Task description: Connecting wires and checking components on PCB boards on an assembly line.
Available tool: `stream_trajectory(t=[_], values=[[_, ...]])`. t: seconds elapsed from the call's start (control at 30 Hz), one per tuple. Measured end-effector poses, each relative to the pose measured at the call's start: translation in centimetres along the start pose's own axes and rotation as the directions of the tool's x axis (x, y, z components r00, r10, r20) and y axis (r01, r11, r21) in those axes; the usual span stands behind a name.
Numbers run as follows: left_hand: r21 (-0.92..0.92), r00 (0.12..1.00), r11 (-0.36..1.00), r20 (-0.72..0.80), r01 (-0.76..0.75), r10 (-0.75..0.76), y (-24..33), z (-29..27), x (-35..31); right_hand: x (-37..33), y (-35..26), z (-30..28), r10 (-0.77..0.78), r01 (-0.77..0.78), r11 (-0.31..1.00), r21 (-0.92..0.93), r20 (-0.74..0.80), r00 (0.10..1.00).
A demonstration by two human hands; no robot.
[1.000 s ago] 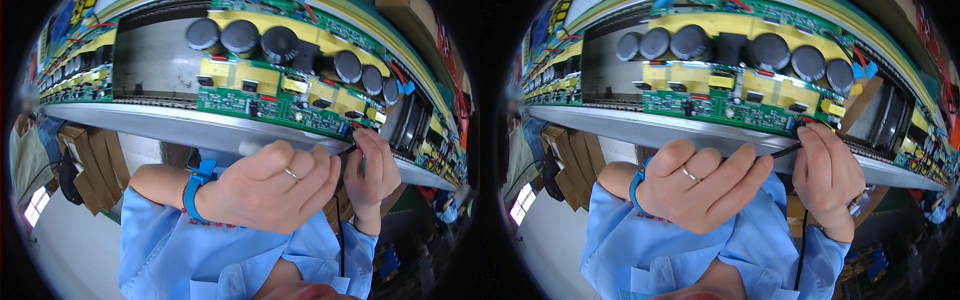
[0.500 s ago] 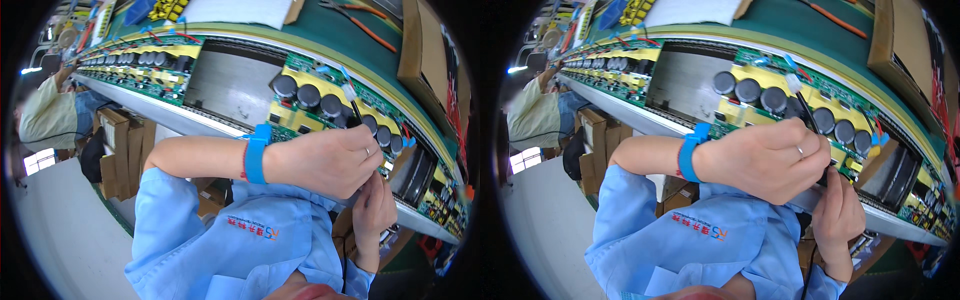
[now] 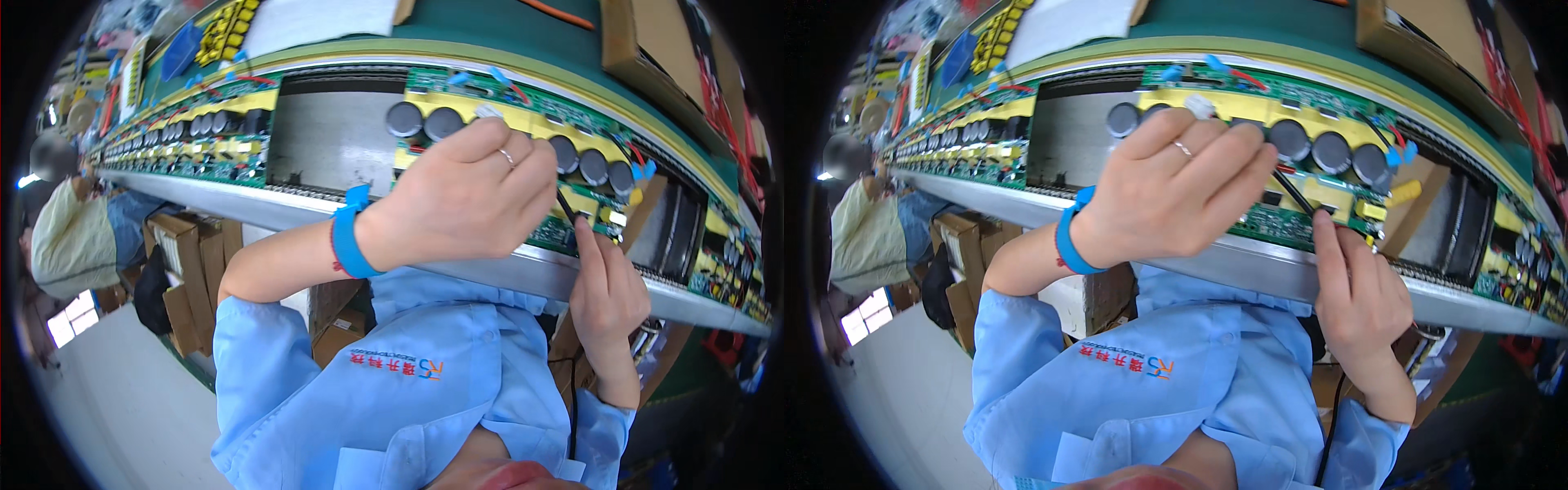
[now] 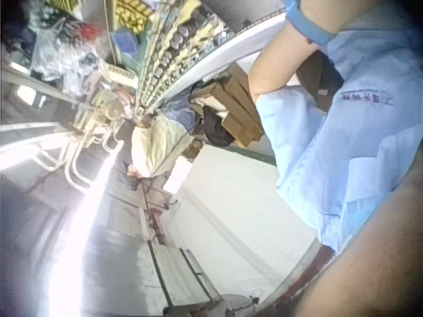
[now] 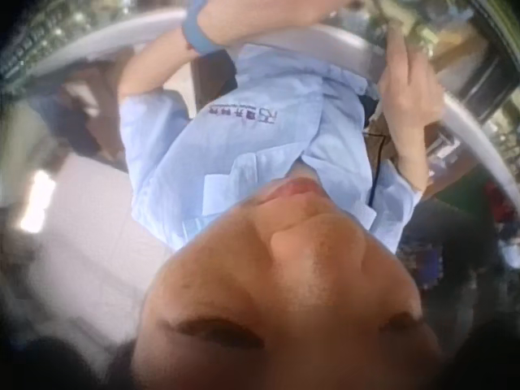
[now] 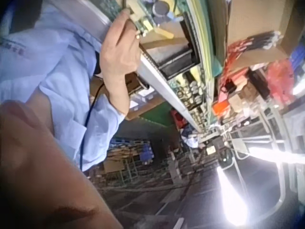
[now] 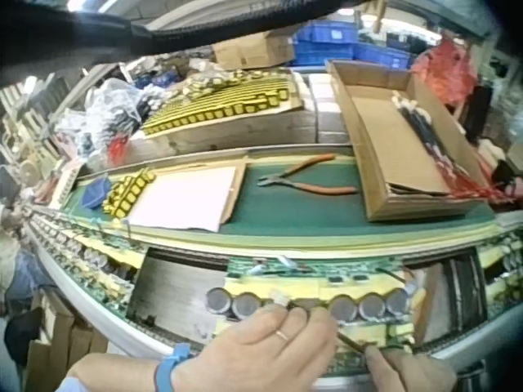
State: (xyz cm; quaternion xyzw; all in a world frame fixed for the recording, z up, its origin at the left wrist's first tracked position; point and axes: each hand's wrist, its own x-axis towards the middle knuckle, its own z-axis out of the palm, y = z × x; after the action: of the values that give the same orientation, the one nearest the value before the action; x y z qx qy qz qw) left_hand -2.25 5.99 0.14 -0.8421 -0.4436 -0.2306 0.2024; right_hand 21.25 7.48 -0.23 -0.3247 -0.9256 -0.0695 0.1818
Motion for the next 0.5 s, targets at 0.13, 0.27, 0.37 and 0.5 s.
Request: stream_trajectory(t=[0.13,0.27,0.37,0.5], values=[[0.004,0.998,1.0,0.047,-0.028,0.027,0.0,0.0,0.4,-0.2,0.1,-0.1,-0.013,0.014,0.999,-0.028,0.034,0.999],[-0.077,0.996,0.997,0.084,0.005,0.001,-0.2,-1.2,-0.1,-0.1,0.4,0.0,-0.077,0.077,0.997,0.013,0.023,0.997],[-0.028,0.995,0.995,0.032,0.099,-0.098,-2.4,-3.7,0.4,0.1,0.3,-0.2,-0.085,0.084,0.996,0.008,0.04,0.996],[0.445,0.929,0.821,-0.073,0.357,-0.364,-14.6,-10.8,-1.6,0.0,0.1,-1.1,-0.095,0.092,0.995,0.047,0.051,0.994]])
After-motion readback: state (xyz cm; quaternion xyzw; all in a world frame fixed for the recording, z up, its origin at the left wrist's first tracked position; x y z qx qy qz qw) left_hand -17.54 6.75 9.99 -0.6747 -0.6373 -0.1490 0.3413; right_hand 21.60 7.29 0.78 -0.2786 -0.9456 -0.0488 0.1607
